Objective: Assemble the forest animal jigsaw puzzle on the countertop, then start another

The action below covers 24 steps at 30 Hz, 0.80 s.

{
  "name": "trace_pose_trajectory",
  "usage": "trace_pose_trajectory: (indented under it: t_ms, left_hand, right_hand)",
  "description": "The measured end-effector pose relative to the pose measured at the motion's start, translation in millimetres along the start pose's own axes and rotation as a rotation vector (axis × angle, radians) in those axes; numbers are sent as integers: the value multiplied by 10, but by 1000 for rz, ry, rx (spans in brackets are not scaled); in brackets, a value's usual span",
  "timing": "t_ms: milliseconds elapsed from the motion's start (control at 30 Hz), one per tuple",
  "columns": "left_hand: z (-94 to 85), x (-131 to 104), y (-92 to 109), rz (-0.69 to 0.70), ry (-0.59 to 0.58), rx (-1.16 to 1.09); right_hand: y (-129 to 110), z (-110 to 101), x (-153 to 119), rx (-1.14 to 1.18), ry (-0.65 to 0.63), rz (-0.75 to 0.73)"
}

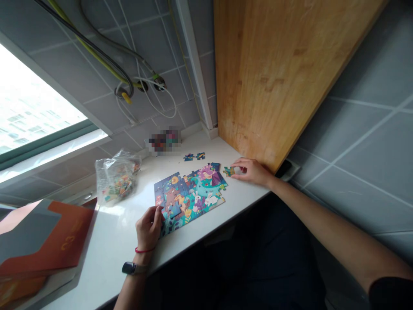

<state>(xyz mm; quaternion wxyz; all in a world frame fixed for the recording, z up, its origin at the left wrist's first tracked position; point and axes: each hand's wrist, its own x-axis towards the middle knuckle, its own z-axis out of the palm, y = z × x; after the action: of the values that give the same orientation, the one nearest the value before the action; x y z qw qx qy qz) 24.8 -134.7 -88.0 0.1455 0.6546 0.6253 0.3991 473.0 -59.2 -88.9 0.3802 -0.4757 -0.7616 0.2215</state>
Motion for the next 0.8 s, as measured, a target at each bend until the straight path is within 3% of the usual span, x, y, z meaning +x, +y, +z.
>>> trace_pose_trajectory:
  t_ms: [100,200,233,333,433,600,800]
  left_hand:
    - [0,-23,42,83,19,63]
    - [65,-70,241,266,-34,134]
    - [113,-88,343,324,-86,141]
    - [346,-128,685,533,-384,155]
    - [652,-132,949,676,-555,249]
    - [1018,-106,1080,667,-616,354]
    - [1104,-143,1062,614,-605,341]
  right_hand:
    - [-128,59,-152,133,-198,-120]
    - [-187,154,-229,93,-269,-244]
    - [-191,180,-241,62,-268,-273]
    - [-179,217,-258,-8,-263,-333]
    - [-175,208,-268,-56,-274,-373]
    - [-210,200,-298,-135,-262,-391]
    - [-195,227,-303,-87,-225,-371]
